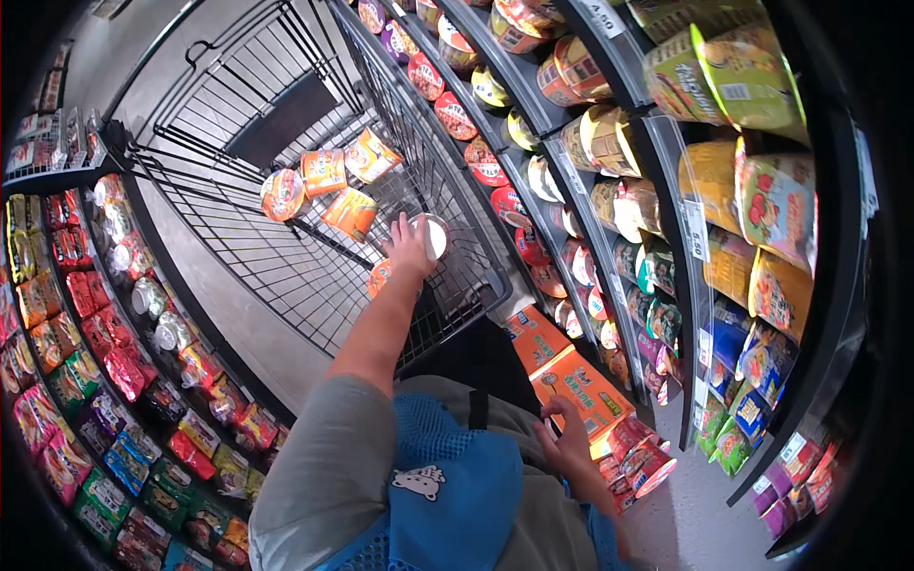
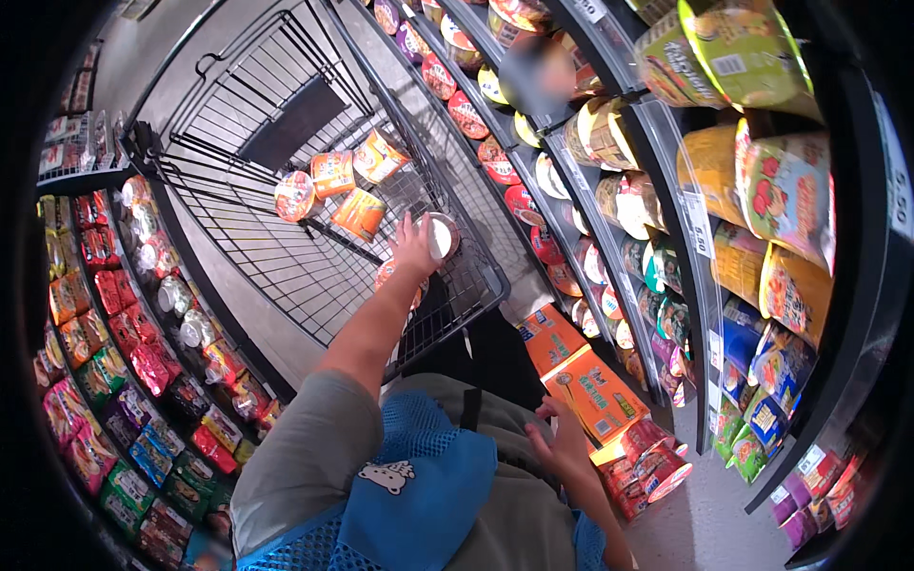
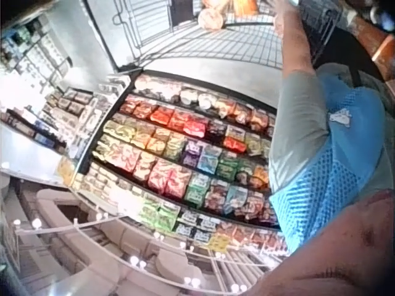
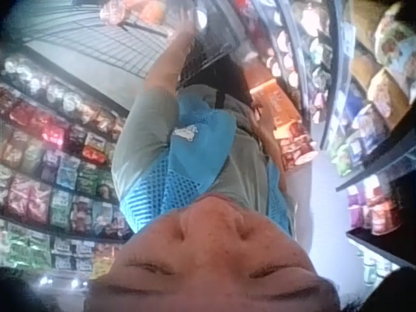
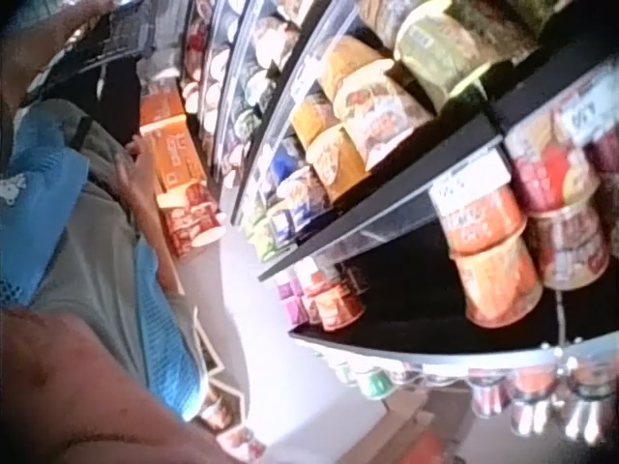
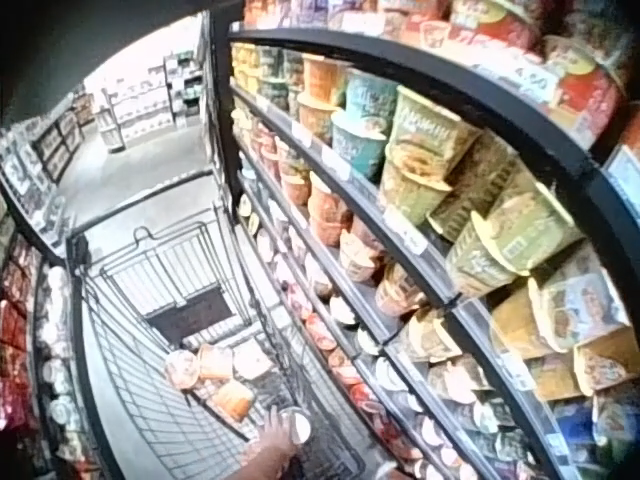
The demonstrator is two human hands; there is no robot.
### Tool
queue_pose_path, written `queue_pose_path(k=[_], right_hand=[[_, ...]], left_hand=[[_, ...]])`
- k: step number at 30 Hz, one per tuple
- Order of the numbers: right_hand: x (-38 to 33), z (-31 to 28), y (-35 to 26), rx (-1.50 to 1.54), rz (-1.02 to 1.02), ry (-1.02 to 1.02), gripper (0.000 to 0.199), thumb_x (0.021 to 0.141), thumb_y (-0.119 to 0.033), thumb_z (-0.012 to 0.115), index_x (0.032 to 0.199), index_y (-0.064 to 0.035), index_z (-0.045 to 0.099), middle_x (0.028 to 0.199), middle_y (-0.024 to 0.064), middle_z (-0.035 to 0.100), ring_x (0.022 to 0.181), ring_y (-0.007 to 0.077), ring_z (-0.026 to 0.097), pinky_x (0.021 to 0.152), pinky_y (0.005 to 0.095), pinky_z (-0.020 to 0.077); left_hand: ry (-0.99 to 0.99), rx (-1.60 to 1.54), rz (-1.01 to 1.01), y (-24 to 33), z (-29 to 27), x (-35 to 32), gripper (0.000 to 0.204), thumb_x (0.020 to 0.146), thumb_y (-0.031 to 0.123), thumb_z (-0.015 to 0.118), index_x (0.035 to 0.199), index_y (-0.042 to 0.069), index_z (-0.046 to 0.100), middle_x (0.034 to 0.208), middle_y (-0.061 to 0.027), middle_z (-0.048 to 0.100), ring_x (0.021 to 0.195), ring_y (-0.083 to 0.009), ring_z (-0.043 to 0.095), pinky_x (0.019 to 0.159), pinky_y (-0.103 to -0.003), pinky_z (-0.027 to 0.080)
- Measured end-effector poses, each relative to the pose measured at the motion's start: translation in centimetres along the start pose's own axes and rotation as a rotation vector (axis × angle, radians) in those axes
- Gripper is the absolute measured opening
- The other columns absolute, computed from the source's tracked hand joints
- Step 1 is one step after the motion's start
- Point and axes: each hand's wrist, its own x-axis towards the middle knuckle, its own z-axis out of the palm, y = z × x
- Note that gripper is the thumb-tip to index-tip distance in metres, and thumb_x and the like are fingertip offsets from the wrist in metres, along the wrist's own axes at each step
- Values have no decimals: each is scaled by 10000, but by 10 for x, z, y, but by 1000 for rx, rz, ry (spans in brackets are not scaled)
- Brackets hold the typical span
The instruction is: Stocking various brands of instant noodle bowls onto store shelves from a shopping cart.
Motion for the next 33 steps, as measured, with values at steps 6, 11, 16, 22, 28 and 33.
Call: queue_pose_path(k=[6, 11, 16, 22, 28, 33], right_hand=[[33, -1, 4, 2, 5, -106, 549, 839, -128, 764, 1310, -13, 507, 1050, 133, 633, 992, 266, 633, 927, 375, 495], [44, -5, 20, 51, 20, -71, 510, 855, -126, 740, 1304, -22, 523, 1041, 130, 637, 986, 256, 635, 911, 372, 506], [41, 15, 52, 73, 143, -180, 458, 906, -170, 689, 1307, -19, 528, 991, 122, 642, 945, 250, 637, 861, 374, 511], [53, 11, 25, 131, 127, -257, 406, 968, -214, 632, 1320, -36, 534, 984, 114, 641, 912, 250, 630, 800, 377, 503], [62, 1, 18, 114, 62, -192, 372, 982, -225, 614, 1298, -40, 548, 965, 100, 633, 888, 246, 625, 781, 376, 500], [65, -15, 11, 80, 14, -173, 364, 978, -234, 616, 1285, -47, 556, 952, 99, 630, 884, 242, 627, 786, 371, 502]], left_hand=[[92, -236, 3, -28, 23, 15, 1132, 650, 401, 896, 1560, 185, 258, 1595, -189, 247, 1444, -418, 305, 1143, -565, 326], [646, -564, -244, -61, 3, 43, 871, 686, 414, 852, 1388, 89, 452, 1348, -226, 484, 1243, -397, 486, 1042, -503, 412], [1017, -359, -402, -144, 26, 114, 659, 697, 433, 800, 1175, 18, 616, 1019, -137, 697, 947, -318, 673, 844, -436, 546], [338, -1972, -237, -220, 83, 121, 667, 993, 454, 574, 1513, 89, 372, 1450, -111, 513, 1229, -306, 577, 964, -479, 519], [517, -1986, -411, -198, 74, 122, 616, 1019, 489, 515, 1502, 129, 387, 1367, -133, 550, 1156, -296, 601, 833, -379, 575], [506, -1837, -286, -207, 65, 112, 520, 1057, 364, 477, 1451, 27, 437, 1348, -176, 556, 1161, -303, 600, 895, -422, 575]])
